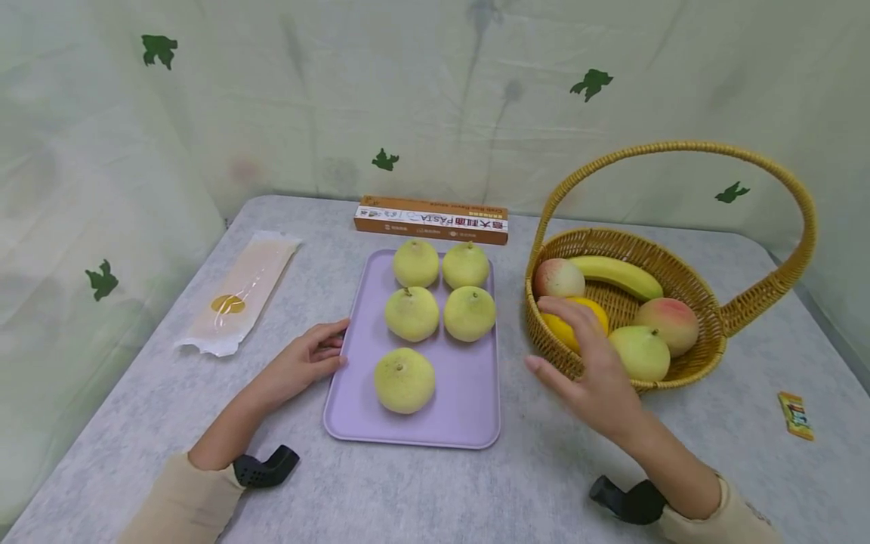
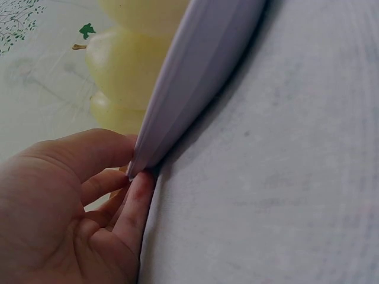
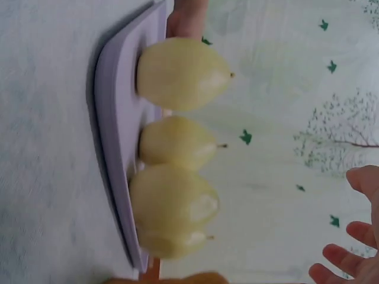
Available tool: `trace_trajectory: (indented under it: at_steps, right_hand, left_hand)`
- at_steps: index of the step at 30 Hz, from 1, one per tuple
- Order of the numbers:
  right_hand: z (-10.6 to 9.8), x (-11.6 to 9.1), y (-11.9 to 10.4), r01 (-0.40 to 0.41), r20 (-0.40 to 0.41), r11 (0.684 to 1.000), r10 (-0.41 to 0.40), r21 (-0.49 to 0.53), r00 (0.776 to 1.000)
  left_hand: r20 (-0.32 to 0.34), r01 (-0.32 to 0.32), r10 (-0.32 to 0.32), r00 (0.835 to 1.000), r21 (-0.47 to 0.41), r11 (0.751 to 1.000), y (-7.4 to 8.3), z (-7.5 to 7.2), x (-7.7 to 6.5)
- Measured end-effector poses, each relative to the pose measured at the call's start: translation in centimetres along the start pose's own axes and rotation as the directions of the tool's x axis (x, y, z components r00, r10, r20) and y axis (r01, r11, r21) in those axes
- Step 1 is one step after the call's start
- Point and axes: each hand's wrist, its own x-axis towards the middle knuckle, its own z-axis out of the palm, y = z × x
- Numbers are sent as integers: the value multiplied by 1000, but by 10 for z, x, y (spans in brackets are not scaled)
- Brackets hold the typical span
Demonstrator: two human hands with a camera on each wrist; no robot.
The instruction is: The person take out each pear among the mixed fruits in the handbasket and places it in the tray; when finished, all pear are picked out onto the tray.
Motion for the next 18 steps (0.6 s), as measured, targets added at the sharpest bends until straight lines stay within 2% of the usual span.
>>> trace_trajectory:
  at_steps: [3, 5, 8, 12, 18]
  right_hand:
    - [-15, -8, 11, 27, -116, 997, -35, -73, 993]
    - [-24, -13, 17, 9, -158, 995, -26, -103, 987]
    - [-36, -22, 25, -66, -175, 989, 42, -135, 984]
    - [-49, -33, 32, -177, -176, 966, 144, -190, 974]
    - [-59, -40, 42, -221, -183, 953, 184, -206, 966]
  left_hand:
    - [-2, -1, 1, 1000, 9, 1000, 0, 0, 0]
    - [-1, -1, 1, 1000, 12, 1000, 1, 0, 0]
    - [0, 3, -3, 1000, 13, 1000, 1, 0, 0]
    - [1, 6, -6, 1000, 9, 1000, 0, 0, 0]
    - [-2, -2, 2, 1000, 10, 1000, 0, 0, 0]
